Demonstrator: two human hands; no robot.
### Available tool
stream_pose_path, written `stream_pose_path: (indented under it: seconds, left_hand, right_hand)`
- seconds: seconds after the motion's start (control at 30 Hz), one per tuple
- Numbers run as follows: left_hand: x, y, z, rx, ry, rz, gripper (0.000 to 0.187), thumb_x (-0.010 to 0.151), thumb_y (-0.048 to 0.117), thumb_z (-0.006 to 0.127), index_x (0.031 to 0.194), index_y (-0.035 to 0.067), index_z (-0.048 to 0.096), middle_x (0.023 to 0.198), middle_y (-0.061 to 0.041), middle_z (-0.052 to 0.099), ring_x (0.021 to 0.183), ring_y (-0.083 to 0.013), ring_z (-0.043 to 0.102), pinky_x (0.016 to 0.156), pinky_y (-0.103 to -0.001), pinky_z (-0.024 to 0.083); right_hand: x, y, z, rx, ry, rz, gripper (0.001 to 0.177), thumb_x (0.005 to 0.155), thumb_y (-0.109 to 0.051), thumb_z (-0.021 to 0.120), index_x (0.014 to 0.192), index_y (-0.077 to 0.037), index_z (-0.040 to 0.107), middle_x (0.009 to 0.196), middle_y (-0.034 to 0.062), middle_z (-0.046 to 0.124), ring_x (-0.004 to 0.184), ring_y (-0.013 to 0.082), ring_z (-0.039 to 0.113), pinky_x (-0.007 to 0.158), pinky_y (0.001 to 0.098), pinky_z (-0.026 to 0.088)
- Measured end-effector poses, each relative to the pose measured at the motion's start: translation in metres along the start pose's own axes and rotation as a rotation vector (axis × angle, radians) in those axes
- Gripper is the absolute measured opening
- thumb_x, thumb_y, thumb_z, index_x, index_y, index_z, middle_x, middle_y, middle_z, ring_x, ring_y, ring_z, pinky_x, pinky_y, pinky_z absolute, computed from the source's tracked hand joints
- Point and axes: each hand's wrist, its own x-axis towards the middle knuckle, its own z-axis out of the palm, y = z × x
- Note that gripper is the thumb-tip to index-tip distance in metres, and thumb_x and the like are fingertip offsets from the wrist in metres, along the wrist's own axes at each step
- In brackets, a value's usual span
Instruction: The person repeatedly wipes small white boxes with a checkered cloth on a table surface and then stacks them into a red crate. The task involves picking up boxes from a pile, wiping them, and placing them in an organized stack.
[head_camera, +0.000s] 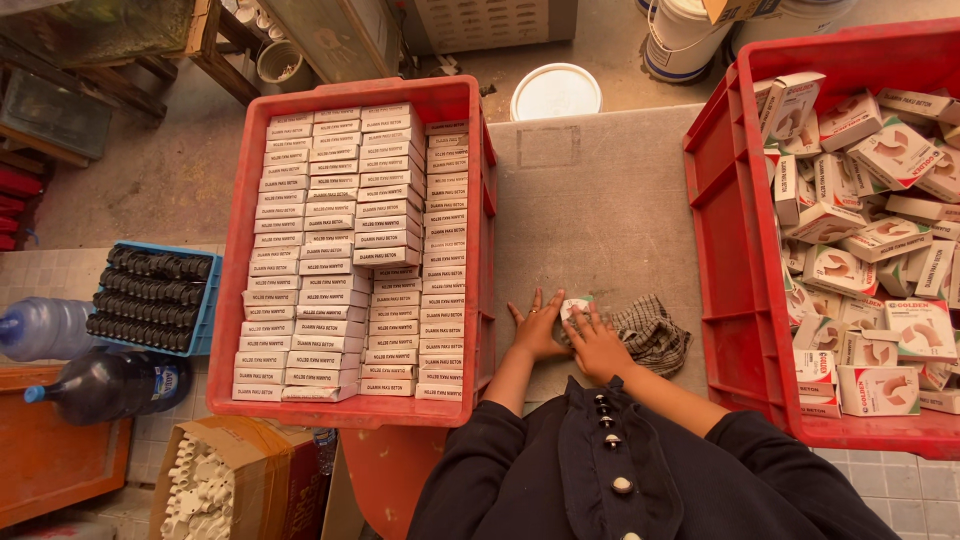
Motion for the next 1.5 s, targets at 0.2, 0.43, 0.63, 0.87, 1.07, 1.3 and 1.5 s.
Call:
stream_pose_path:
  seconds: [0.2, 0.43, 0.63, 0.87, 1.07, 1.3, 1.5]
  left_hand:
    - [-0.015, 0.015, -0.016, -0.061, -0.025, -0.027, 0.123, 0.056, 0.056, 0.075, 0.156, 0.017, 0.015, 0.159, 0.004, 0.030, 0.151, -0.0340, 0.003, 0.102, -0.083, -0.007]
    - [-0.008, 0.009, -0.005, 0.045, -0.028, -0.064, 0.130, 0.055, 0.057, 0.079, 0.157, 0.021, 0.007, 0.164, 0.003, 0.012, 0.149, -0.0420, -0.006, 0.098, -0.087, -0.003]
    - [-0.004, 0.008, -0.004, 0.069, -0.048, -0.126, 0.128, 0.055, 0.060, 0.078, 0.157, 0.028, 0.007, 0.165, -0.011, 0.001, 0.146, -0.0518, -0.009, 0.095, -0.087, -0.003]
    - [-0.007, 0.010, -0.007, 0.056, -0.056, -0.160, 0.129, 0.056, 0.062, 0.080, 0.156, 0.033, 0.005, 0.163, -0.019, -0.008, 0.144, -0.0542, -0.012, 0.098, -0.085, -0.002]
    - [0.005, -0.003, 0.013, 0.084, -0.040, -0.161, 0.130, 0.055, 0.061, 0.081, 0.156, 0.035, 0.004, 0.162, -0.020, -0.008, 0.143, -0.0545, -0.013, 0.096, -0.085, -0.004]
    - [-0.008, 0.012, -0.005, 0.038, -0.053, -0.172, 0.127, 0.057, 0.064, 0.079, 0.157, 0.033, 0.005, 0.162, -0.022, -0.007, 0.144, -0.0540, -0.012, 0.099, -0.083, -0.002]
    - [0.003, 0.001, 0.010, 0.068, -0.047, -0.177, 0.130, 0.055, 0.060, 0.082, 0.156, 0.036, 0.003, 0.162, -0.021, -0.010, 0.144, -0.0533, -0.013, 0.098, -0.084, -0.003]
  right_hand:
    - [0.018, 0.005, -0.052, -0.009, 0.171, -0.103, 0.048, 0.082, -0.009, 0.054, 0.129, -0.017, 0.052, 0.149, 0.0125, 0.043, 0.138, 0.0406, 0.038, 0.092, 0.0531, 0.048]
    - [0.000, 0.024, 0.015, 0.096, 0.382, -0.096, 0.044, 0.086, -0.019, 0.054, 0.130, -0.022, 0.054, 0.144, 0.0078, 0.050, 0.135, 0.0339, 0.045, 0.091, 0.0445, 0.051]
    - [0.006, 0.021, -0.023, -0.059, 0.387, -0.214, 0.044, 0.093, -0.031, 0.047, 0.135, -0.021, 0.054, 0.151, 0.0004, 0.043, 0.142, 0.0296, 0.034, 0.104, 0.0646, 0.030]
    - [0.001, 0.015, -0.003, -0.170, 0.378, 0.022, 0.054, 0.091, -0.036, 0.044, 0.142, -0.020, 0.047, 0.157, 0.0015, 0.035, 0.149, 0.0330, 0.019, 0.108, 0.0726, 0.002]
    - [-0.008, 0.015, 0.012, -0.035, 0.358, -0.168, 0.055, 0.096, -0.041, 0.038, 0.144, -0.016, 0.043, 0.160, 0.0045, 0.026, 0.149, 0.0307, 0.016, 0.113, 0.0622, 0.005]
    - [0.021, 0.031, -0.010, -0.098, 0.216, 0.082, 0.058, 0.095, -0.043, 0.042, 0.148, -0.020, 0.041, 0.161, -0.0010, 0.027, 0.150, 0.0334, 0.014, 0.110, 0.0720, 0.006]
    - [-0.022, 0.010, 0.009, -0.043, 0.252, -0.077, 0.058, 0.093, -0.044, 0.042, 0.146, -0.019, 0.041, 0.162, 0.0001, 0.023, 0.150, 0.0354, 0.011, 0.109, 0.0689, 0.011]
